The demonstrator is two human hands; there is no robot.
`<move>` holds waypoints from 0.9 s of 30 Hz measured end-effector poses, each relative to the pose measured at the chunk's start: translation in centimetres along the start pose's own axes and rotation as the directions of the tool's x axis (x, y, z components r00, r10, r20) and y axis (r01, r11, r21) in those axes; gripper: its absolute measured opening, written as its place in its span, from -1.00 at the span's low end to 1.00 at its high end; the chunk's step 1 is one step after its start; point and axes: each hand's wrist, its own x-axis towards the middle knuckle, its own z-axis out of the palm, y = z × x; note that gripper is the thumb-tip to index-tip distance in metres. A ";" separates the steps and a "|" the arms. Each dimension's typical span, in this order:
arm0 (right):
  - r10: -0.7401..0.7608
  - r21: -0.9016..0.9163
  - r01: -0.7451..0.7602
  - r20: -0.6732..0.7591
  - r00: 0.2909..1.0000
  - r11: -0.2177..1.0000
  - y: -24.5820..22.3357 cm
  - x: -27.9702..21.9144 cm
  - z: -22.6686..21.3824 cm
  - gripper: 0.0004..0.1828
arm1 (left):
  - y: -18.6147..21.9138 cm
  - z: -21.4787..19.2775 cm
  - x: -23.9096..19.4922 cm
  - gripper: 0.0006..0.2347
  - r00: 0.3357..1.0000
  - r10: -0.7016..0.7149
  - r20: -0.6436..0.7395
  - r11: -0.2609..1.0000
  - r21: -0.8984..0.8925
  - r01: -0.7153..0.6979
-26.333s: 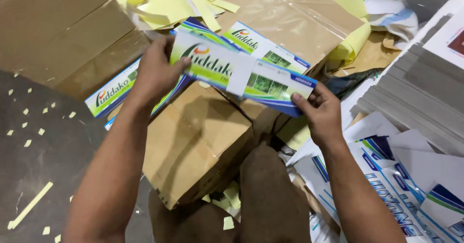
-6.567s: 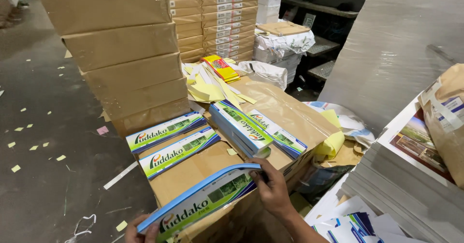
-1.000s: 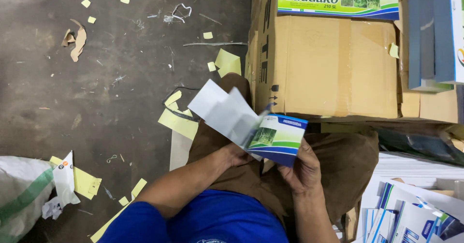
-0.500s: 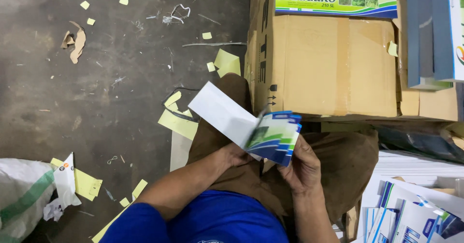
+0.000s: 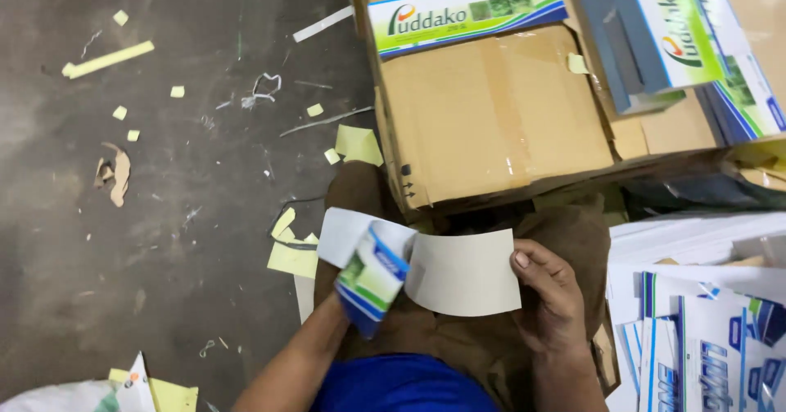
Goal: Bundling stacks of printed labels using paper strips and adhesive.
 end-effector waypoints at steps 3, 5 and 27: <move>-0.014 -0.055 0.012 -0.032 0.999 0.998 -0.2 -0.9 -0.1 -0.73 | 1.2 -2.4 -2.5 -0.69 0.955 0.268 -0.130 0.957 0.146 -0.249; -0.046 0.063 0.043 0.049 0.998 0.997 0.2 -0.4 -0.2 -0.75 | 3.1 -4.1 -3.2 -0.64 0.863 0.473 -0.176 0.869 0.256 -0.424; 0.045 0.386 -0.079 0.096 0.994 0.919 3.4 0.3 2.3 -0.13 | 22.2 12.4 -9.0 -0.89 0.472 0.748 0.465 -0.568 0.818 0.094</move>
